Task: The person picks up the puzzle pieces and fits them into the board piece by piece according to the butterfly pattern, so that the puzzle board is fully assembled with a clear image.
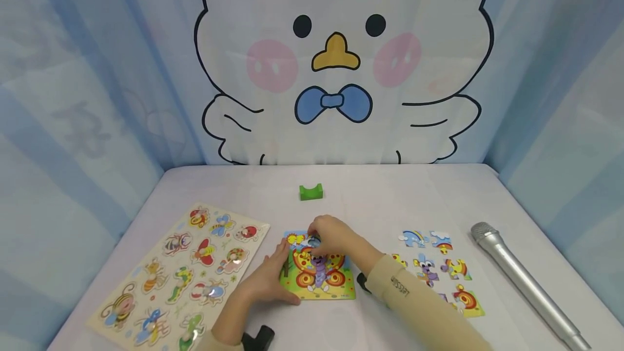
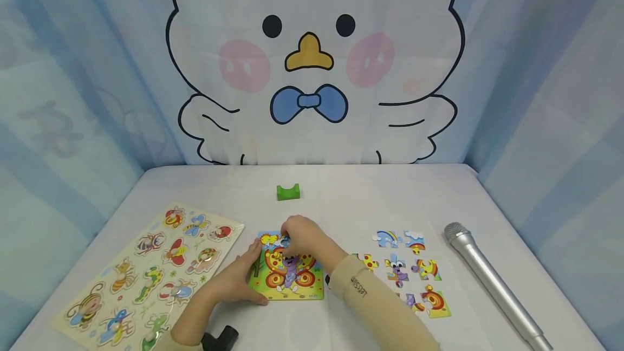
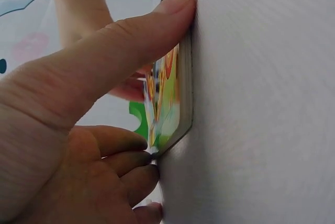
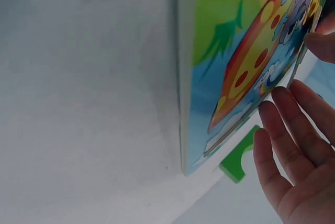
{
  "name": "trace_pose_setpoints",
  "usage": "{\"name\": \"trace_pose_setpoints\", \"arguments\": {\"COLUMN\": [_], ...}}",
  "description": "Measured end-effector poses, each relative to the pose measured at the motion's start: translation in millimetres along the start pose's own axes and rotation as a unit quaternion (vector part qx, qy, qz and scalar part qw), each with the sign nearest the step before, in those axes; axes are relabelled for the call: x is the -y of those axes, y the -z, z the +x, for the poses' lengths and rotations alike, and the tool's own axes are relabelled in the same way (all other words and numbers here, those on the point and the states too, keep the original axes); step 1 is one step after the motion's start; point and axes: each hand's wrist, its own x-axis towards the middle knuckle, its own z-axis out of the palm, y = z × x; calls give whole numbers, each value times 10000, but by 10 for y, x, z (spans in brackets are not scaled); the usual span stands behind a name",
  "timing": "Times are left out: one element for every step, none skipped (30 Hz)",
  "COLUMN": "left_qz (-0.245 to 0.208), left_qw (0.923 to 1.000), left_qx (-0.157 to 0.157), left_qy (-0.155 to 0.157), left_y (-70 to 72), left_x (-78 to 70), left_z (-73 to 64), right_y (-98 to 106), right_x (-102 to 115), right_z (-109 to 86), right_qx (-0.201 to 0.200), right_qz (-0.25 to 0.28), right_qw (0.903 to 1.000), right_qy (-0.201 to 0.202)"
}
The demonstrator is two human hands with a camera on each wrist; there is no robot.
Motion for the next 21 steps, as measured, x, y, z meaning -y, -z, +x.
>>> {"name": "trace_pose_setpoints", "arguments": {"left_qz": [2, -3, -7, 0, 4, 1, -6, -18, -33, -50, -74, -98, -115, -125, -126, -123, -116, -118, -120, -123, -133], "left_qw": [10000, 10000, 10000, 10000, 10000, 10000, 10000, 10000, 10000, 10000, 10000, 10000, 9999, 9999, 9999, 9999, 9999, 9999, 9999, 9999, 9999], "left_qx": [4, 6, 6, 1, -1, -2, -3, -4, -4, -5, -3, 0, 0, 2, 0, 1, 2, 8, 7, 6, 8], "left_qy": [-9, -8, -9, -15, -18, -13, -10, -5, -4, 1, 10, 13, 14, 9, 6, 1, -11, -19, -28, -42, -43], "left_y": [0, 2, 3, 3, 3, 3, 3, 4, 5, 5, 6, 8, 10, 11, 12, 11, 10, 7, 3, 0, -3], "left_x": [-4, -9, -12, -13, -13, -13, -11, -9, -6, -1, 2, 4, 6, 9, 11, 14, 16, 18, 20, 22, 22], "left_z": [-1, -3, -4, -5, -5, -6, -7, -8, -8, -7, -7, -6, -6, -4, -2, -2, -1, 1, 3, 6, 7], "right_y": [-3, -8, -14, -17, -23, -30, -38, -43, -48, -51, -57, -56, -56, -54, -57, -59, -64, -66, -72, -74, -73], "right_x": [16, 32, 48, 62, 77, 89, 102, 116, 129, 142, 151, 160, 168, 176, 178, 180, 178, 176, 170, 164, 156], "right_z": [17, 30, 44, 55, 67, 77, 88, 99, 110, 120, 131, 140, 147, 150, 151, 150, 146, 137, 126, 113, 97], "right_qx": [-18, -17, -18, -22, -24, -28, -31, -34, -41, -36, -30, -12, 0, 21, 41, 50, 59, 65, 60, 62, 64], "right_qz": [-45, -91, -116, -123, -152, -177, -209, -234, -250, -275, -317, -341, -364, -369, -355, -340, -327, -290, -242, -203, -146], "right_qw": [10000, 10000, 9999, 9999, 9999, 9998, 9998, 9997, 9997, 9996, 9995, 9994, 9993, 9993, 9993, 9994, 9994, 9994, 9995, 9995, 9995], "right_qy": [2, -22, -51, -54, -52, -40, -22, -13, 1, 12, 14, 12, 4, -22, -53, -83, -119, -163, -205, -239, -254]}}
